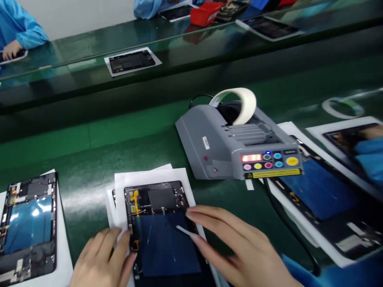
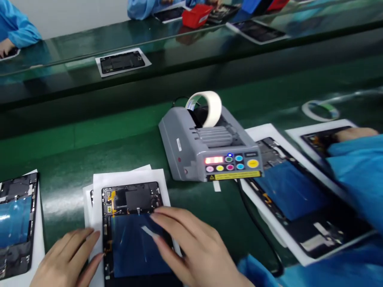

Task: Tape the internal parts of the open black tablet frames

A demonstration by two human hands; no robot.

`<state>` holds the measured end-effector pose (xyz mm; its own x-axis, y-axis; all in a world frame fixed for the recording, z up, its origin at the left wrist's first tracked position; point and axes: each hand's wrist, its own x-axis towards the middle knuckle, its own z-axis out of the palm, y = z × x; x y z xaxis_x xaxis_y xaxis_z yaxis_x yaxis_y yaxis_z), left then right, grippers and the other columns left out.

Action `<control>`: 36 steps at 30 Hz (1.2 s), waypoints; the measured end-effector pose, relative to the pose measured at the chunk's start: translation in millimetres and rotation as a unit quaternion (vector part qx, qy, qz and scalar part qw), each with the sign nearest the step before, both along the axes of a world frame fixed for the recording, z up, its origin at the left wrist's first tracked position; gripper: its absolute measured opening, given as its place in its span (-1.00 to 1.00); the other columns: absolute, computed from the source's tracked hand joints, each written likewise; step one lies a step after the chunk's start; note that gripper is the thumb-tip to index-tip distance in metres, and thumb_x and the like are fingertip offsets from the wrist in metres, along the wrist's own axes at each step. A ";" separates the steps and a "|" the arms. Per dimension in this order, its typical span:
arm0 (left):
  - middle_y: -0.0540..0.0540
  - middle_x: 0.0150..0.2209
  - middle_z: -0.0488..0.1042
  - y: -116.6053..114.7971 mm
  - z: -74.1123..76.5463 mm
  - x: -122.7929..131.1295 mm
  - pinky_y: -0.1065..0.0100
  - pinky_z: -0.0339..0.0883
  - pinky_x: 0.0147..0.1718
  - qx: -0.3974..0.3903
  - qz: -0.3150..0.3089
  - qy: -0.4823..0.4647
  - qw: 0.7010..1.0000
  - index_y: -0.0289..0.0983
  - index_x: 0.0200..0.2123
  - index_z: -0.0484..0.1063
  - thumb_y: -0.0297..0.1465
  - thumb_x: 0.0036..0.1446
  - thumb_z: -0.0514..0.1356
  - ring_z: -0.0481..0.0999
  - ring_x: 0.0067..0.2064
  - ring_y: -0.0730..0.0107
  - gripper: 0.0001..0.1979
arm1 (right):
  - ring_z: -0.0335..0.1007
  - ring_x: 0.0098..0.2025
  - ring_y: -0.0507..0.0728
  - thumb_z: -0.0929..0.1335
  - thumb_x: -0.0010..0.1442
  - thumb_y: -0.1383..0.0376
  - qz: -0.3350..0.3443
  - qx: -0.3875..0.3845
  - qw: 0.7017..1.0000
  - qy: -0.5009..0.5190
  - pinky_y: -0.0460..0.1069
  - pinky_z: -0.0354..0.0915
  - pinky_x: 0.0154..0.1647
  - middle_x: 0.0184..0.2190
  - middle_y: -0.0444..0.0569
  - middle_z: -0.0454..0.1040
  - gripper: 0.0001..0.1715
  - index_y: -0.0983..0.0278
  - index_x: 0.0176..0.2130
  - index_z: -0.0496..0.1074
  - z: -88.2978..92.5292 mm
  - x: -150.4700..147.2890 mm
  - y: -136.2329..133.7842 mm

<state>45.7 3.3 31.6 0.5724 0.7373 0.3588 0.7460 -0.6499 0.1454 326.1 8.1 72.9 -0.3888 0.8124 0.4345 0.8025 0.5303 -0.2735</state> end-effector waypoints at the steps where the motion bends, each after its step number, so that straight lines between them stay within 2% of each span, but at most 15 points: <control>1: -0.18 -0.20 0.61 10.2 2.2 8.1 0.16 0.59 -0.36 -0.004 0.014 0.002 1.000 -0.31 -0.09 0.46 -0.38 0.35 -0.01 0.62 -0.24 0.14 -0.73 | 0.53 -0.18 0.05 0.27 0.36 0.35 0.021 0.005 1.000 -0.011 -0.08 0.45 -0.14 -0.17 -0.02 0.54 -0.80 0.27 -0.06 0.43 2.0 -13.2 12.1; 3: -0.24 -0.13 0.59 26.9 -0.7 24.0 0.06 0.59 -0.31 0.004 0.032 0.007 0.999 -0.34 -0.07 0.47 -0.41 0.33 0.00 0.60 -0.16 0.04 -0.72 | 0.53 -0.28 0.07 0.25 0.35 0.38 0.030 0.028 0.999 -0.027 -0.05 0.43 -0.32 -0.23 -0.04 0.55 -0.81 0.29 -0.11 0.44 -3.1 -39.5 35.1; 6: -0.30 -0.02 0.55 38.4 -16.1 37.4 0.01 0.58 -0.19 0.011 0.039 -0.007 0.999 -0.35 -0.01 0.46 -0.38 0.34 0.00 0.56 -0.03 -0.02 -0.69 | 0.47 -0.43 0.06 0.24 0.33 0.41 0.009 0.099 0.993 -0.064 -0.02 0.30 -0.50 -0.31 -0.05 0.55 -0.79 0.32 -0.23 0.46 -24.8 -66.1 60.5; 9: -0.28 0.03 0.54 36.8 -29.5 38.9 0.02 0.58 -0.14 0.000 0.047 -0.025 0.999 -0.34 0.03 0.46 -0.36 0.35 -0.02 0.54 0.02 0.00 -0.65 | 0.44 -0.45 0.06 0.25 0.32 0.44 -0.003 0.134 0.986 -0.095 -0.02 0.25 -0.49 -0.37 -0.05 0.54 -0.78 0.34 -0.27 0.47 -44.1 -73.1 70.5; 11: -0.25 0.05 0.54 33.8 -33.1 38.5 0.04 0.58 -0.11 -0.004 0.049 -0.037 0.998 -0.35 0.04 0.46 -0.36 0.35 -0.03 0.53 0.04 0.03 -0.64 | 0.44 -0.44 0.07 0.26 0.32 0.44 -0.001 0.134 0.985 -0.107 -0.02 0.25 -0.44 -0.38 -0.05 0.54 -0.79 0.35 -0.27 0.48 -49.9 -72.2 70.8; 23: -0.20 0.07 0.54 32.4 -32.9 41.2 0.08 0.58 -0.10 -0.007 0.061 -0.060 0.996 -0.32 0.02 0.49 -0.38 0.35 -0.03 0.54 0.04 0.07 -0.64 | 0.36 -0.40 0.13 0.26 0.35 0.42 0.038 0.117 0.981 -0.152 0.01 0.23 -0.37 -0.37 0.00 0.54 -0.74 0.38 -0.28 0.53 -51.3 -69.9 64.8; 36: -0.22 0.08 0.53 32.5 -32.1 41.0 0.06 0.58 -0.09 -0.016 0.056 -0.061 0.996 -0.34 0.04 0.48 -0.39 0.35 -0.02 0.52 0.06 0.04 -0.64 | 0.37 -0.37 0.12 0.25 0.34 0.42 0.037 0.112 0.979 -0.165 0.02 0.30 -0.41 -0.34 0.01 0.55 -0.71 0.39 -0.20 0.57 -49.2 -68.6 62.9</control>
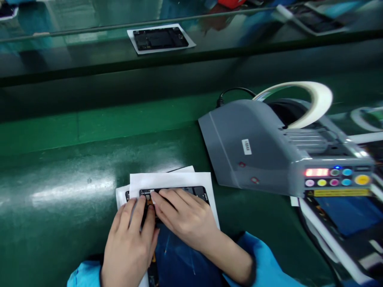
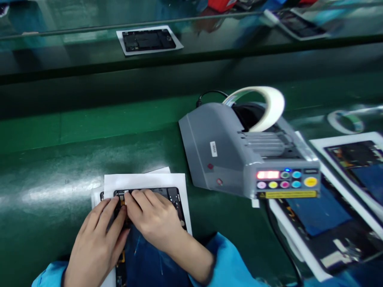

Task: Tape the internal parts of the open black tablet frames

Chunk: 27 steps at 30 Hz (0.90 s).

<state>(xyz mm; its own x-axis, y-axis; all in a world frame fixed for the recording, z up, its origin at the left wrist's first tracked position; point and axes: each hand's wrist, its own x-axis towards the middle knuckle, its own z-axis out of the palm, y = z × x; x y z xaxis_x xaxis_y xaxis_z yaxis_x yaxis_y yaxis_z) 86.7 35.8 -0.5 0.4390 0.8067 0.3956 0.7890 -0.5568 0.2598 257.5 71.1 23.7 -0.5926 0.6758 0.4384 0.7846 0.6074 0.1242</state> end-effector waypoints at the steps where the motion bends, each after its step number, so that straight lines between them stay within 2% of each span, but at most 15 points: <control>1: -0.22 0.08 0.53 -0.1 0.1 0.0 0.07 0.58 -0.09 0.001 0.000 0.000 1.000 -0.34 0.04 0.48 -0.39 0.35 -0.02 0.53 0.06 0.04 -0.64 | 0.37 -0.38 0.11 0.25 0.34 0.42 -0.002 -0.001 1.000 -0.003 0.02 0.30 -0.42 -0.34 0.02 0.55 -0.71 0.39 -0.20 0.57 0.4 -0.4 -0.1; 8: -0.23 0.07 0.53 -1.0 -0.3 0.9 0.06 0.57 -0.06 -0.017 0.000 0.008 1.000 -0.33 0.05 0.47 -0.40 0.35 -0.05 0.52 0.07 0.05 -0.63 | 0.35 -0.35 0.16 0.29 0.24 0.47 -0.038 -0.056 0.997 -0.032 0.04 0.31 -0.41 -0.35 0.03 0.50 -0.73 0.45 -0.14 0.55 3.0 -7.7 -6.2; 11: -0.26 0.10 0.50 -1.4 -2.3 0.3 0.02 0.55 -0.04 -0.027 -0.006 0.020 0.999 -0.35 0.09 0.44 -0.41 0.35 -0.05 0.49 0.10 0.01 -0.62 | 0.32 -0.35 0.18 0.30 0.14 0.53 -0.052 -0.068 0.994 -0.069 0.07 0.31 -0.44 -0.33 0.06 0.49 -0.64 0.51 -0.08 0.52 3.7 -13.9 -8.8; 13: -0.30 0.12 0.48 -1.5 -4.5 -1.0 -0.03 0.54 -0.02 -0.025 -0.017 0.025 0.999 -0.38 0.10 0.42 -0.41 0.34 -0.02 0.46 0.12 -0.04 -0.63 | 0.32 -0.32 0.21 0.32 0.09 0.52 -0.056 -0.073 0.991 -0.101 0.09 0.34 -0.42 -0.24 0.10 0.50 -0.55 0.56 0.01 0.48 3.8 -16.8 -10.8; 16: -0.35 0.12 0.45 0.2 -8.4 -4.1 -0.07 0.51 0.01 -0.009 -0.031 0.026 0.999 -0.41 0.11 0.40 -0.41 0.31 0.05 0.42 0.14 -0.07 -0.64 | 0.35 -0.14 0.28 0.40 0.12 0.42 -0.056 -0.081 0.989 -0.113 0.17 0.41 -0.20 -0.03 0.08 0.49 -0.45 0.49 0.11 0.42 7.7 -11.6 -19.2; 18: -0.35 0.12 0.43 3.3 -10.8 -6.0 -0.06 0.51 0.00 0.007 -0.032 0.025 0.999 -0.41 0.11 0.38 -0.40 0.31 0.05 0.40 0.14 -0.06 -0.64 | 0.33 0.02 0.29 0.39 0.22 0.29 -0.022 -0.090 0.992 -0.080 0.19 0.37 0.02 0.06 0.00 0.46 -0.57 0.39 0.07 0.46 15.0 3.5 -31.8; 19: -0.35 0.12 0.42 5.3 -11.8 -6.7 -0.06 0.51 -0.01 0.016 -0.032 0.024 0.999 -0.40 0.12 0.38 -0.38 0.32 0.05 0.40 0.14 -0.06 -0.63 | 0.33 0.04 0.25 0.36 0.28 0.25 0.000 -0.082 0.996 -0.046 0.17 0.34 0.08 0.05 -0.03 0.48 -0.67 0.34 0.00 0.48 19.9 15.2 -40.3; 21: -0.37 0.12 0.40 9.0 -13.1 -7.8 -0.06 0.51 -0.03 0.036 -0.036 0.025 0.998 -0.41 0.12 0.36 -0.33 0.33 0.04 0.39 0.13 -0.09 -0.62 | 0.39 -0.05 0.15 0.31 0.34 0.31 0.018 -0.023 0.999 0.043 0.09 0.37 0.03 -0.11 -0.03 0.53 -0.83 0.30 -0.16 0.49 30.1 45.2 -58.3; 22: -0.38 0.12 0.40 10.5 -13.3 -8.3 -0.08 0.50 -0.04 0.044 -0.041 0.027 0.998 -0.42 0.12 0.36 -0.31 0.34 0.03 0.38 0.13 -0.11 -0.60 | 0.41 -0.13 0.12 0.33 0.31 0.39 -0.011 0.033 0.996 0.079 0.05 0.39 -0.07 -0.21 -0.02 0.52 -0.90 0.29 -0.19 0.47 34.4 62.5 -65.7; 23: -0.39 0.12 0.39 11.5 -13.2 -8.7 -0.09 0.50 -0.04 0.051 -0.046 0.029 0.997 -0.43 0.11 0.36 -0.29 0.34 0.03 0.38 0.13 -0.12 -0.59 | 0.42 -0.20 0.10 0.36 0.26 0.47 -0.061 0.087 0.990 0.096 0.01 0.40 -0.17 -0.28 -0.01 0.50 -0.89 0.30 -0.21 0.45 37.4 80.1 -70.7; 25: -0.40 0.11 0.39 12.5 -12.4 -9.8 -0.11 0.48 -0.02 0.058 -0.053 0.035 0.996 -0.45 0.10 0.36 -0.29 0.33 0.04 0.37 0.13 -0.15 -0.59 | 0.44 -0.25 0.13 0.47 0.14 0.49 -0.184 0.187 0.962 0.073 0.01 0.41 -0.28 -0.29 0.04 0.48 -0.72 0.31 -0.15 0.42 38.7 113.1 -70.9; 27: -0.40 0.10 0.39 12.9 -11.2 -10.9 -0.11 0.46 -0.02 0.058 -0.055 0.041 0.996 -0.44 0.10 0.36 -0.31 0.32 0.05 0.37 0.14 -0.16 -0.61 | 0.46 -0.27 0.17 0.49 0.14 0.42 -0.234 0.223 0.945 0.040 0.03 0.42 -0.32 -0.26 0.08 0.49 -0.65 0.30 -0.09 0.40 34.8 138.1 -59.4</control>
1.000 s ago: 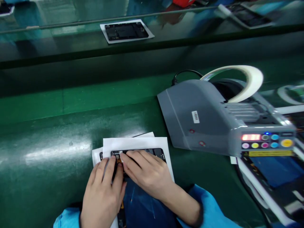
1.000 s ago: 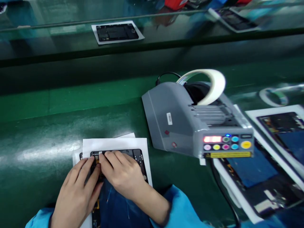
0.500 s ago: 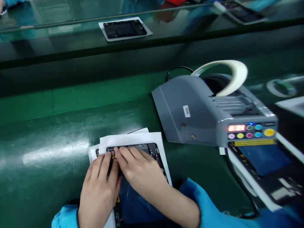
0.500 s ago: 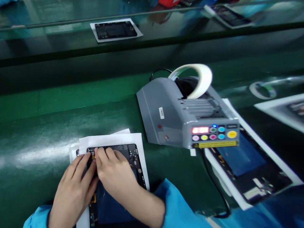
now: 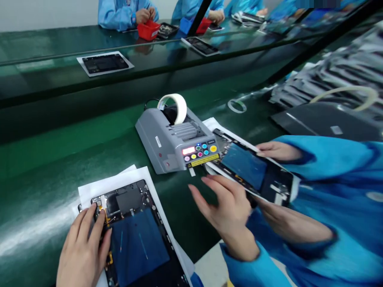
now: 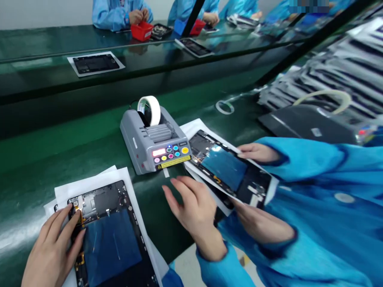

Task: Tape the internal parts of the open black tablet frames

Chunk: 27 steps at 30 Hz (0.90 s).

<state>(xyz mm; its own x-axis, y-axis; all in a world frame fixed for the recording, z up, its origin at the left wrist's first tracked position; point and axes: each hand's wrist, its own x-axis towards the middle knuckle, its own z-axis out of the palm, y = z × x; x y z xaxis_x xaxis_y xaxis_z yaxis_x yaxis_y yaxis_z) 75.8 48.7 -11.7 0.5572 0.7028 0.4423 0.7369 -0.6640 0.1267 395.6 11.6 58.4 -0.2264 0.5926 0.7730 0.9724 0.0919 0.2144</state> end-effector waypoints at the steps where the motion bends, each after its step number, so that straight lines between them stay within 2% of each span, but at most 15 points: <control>1: -0.40 0.10 0.38 0.2 0.7 -0.5 -0.11 0.46 -0.01 -0.001 0.001 0.001 1.000 -0.44 0.09 0.35 -0.32 0.32 0.06 0.37 0.14 -0.16 -0.62 | 0.47 -0.27 0.19 0.48 0.16 0.41 -0.007 0.002 1.000 -0.008 0.04 0.42 -0.33 -0.25 0.10 0.49 -0.66 0.29 -0.07 0.39 -2.5 8.7 7.8; 5: -0.40 0.11 0.36 0.8 4.2 -1.3 -0.11 0.46 -0.01 -0.003 0.002 -0.003 1.000 -0.43 0.08 0.35 -0.34 0.30 0.10 0.37 0.12 -0.14 -0.64 | 0.47 -0.31 0.16 0.42 0.20 0.49 0.028 0.003 0.999 -0.018 0.02 0.39 -0.36 -0.26 0.06 0.52 -0.75 0.26 -0.12 0.42 -3.4 21.5 25.4; 10: -0.38 0.12 0.37 -7.1 11.2 -1.1 -0.06 0.49 -0.02 -0.006 0.009 0.010 1.000 -0.40 0.08 0.35 -0.37 0.29 0.13 0.38 0.12 -0.07 -0.65 | 0.45 -0.33 0.12 0.46 0.11 0.57 0.080 0.006 0.994 0.070 0.01 0.38 -0.34 -0.31 0.01 0.51 -0.72 0.27 -0.22 0.47 14.6 -0.3 -2.9; 11: -0.37 0.11 0.38 -9.7 12.6 -1.1 -0.05 0.50 -0.03 -0.005 0.008 0.012 1.000 -0.39 0.07 0.36 -0.38 0.29 0.13 0.39 0.11 -0.05 -0.67 | 0.45 -0.31 0.11 0.44 0.13 0.56 0.112 -0.022 0.989 0.091 0.00 0.38 -0.33 -0.31 0.00 0.51 -0.76 0.28 -0.24 0.47 17.2 -9.6 -9.1; 13: -0.33 0.08 0.41 -14.6 14.9 -1.2 -0.03 0.52 -0.05 -0.007 0.002 0.010 1.000 -0.36 0.04 0.39 -0.40 0.28 0.14 0.42 0.07 -0.02 -0.71 | 0.47 -0.29 0.08 0.37 0.22 0.52 0.202 -0.128 0.965 0.106 -0.02 0.39 -0.32 -0.32 -0.01 0.53 -0.84 0.29 -0.24 0.47 18.3 -33.5 -16.5; 16: -0.28 0.03 0.46 -19.9 16.2 -1.9 -0.01 0.53 -0.08 -0.021 -0.009 -0.002 1.000 -0.33 0.00 0.43 -0.42 0.29 0.14 0.45 0.04 0.03 -0.76 | 0.45 -0.28 0.08 0.27 0.30 0.45 0.277 -0.248 0.926 0.071 0.00 0.38 -0.27 -0.28 -0.01 0.56 -0.79 0.33 -0.15 0.49 7.9 -74.6 -14.9; 20: -0.27 -0.01 0.50 -21.9 13.2 -3.2 0.01 0.53 -0.06 -0.028 -0.021 -0.011 0.999 -0.36 0.00 0.44 -0.41 0.31 0.12 0.47 0.02 0.06 -0.75 | 0.39 -0.12 0.18 0.31 0.32 0.22 0.271 -0.297 0.915 0.024 0.12 0.30 -0.08 -0.08 -0.01 0.54 -0.67 0.34 -0.01 0.47 -19.9 -108.4 -3.4; 23: -0.26 -0.03 0.52 -22.1 10.6 -3.3 0.00 0.53 -0.06 -0.026 -0.023 -0.015 0.999 -0.38 0.00 0.45 -0.40 0.31 0.11 0.47 0.02 0.05 -0.74 | 0.30 0.02 0.23 0.34 0.29 0.07 0.238 -0.323 0.916 0.015 0.17 0.15 0.12 0.01 0.00 0.51 -0.52 0.34 0.05 0.45 -36.0 -112.5 0.9; 27: -0.25 -0.02 0.53 -23.8 9.9 -3.4 0.00 0.54 -0.06 -0.030 -0.025 -0.021 0.999 -0.38 0.01 0.46 -0.38 0.32 0.11 0.47 0.03 0.04 -0.72 | 0.22 0.11 0.28 0.25 0.36 0.02 0.225 -0.349 0.910 0.021 0.20 0.02 0.20 0.04 0.02 0.49 -0.46 0.35 0.09 0.43 -42.4 -110.1 1.7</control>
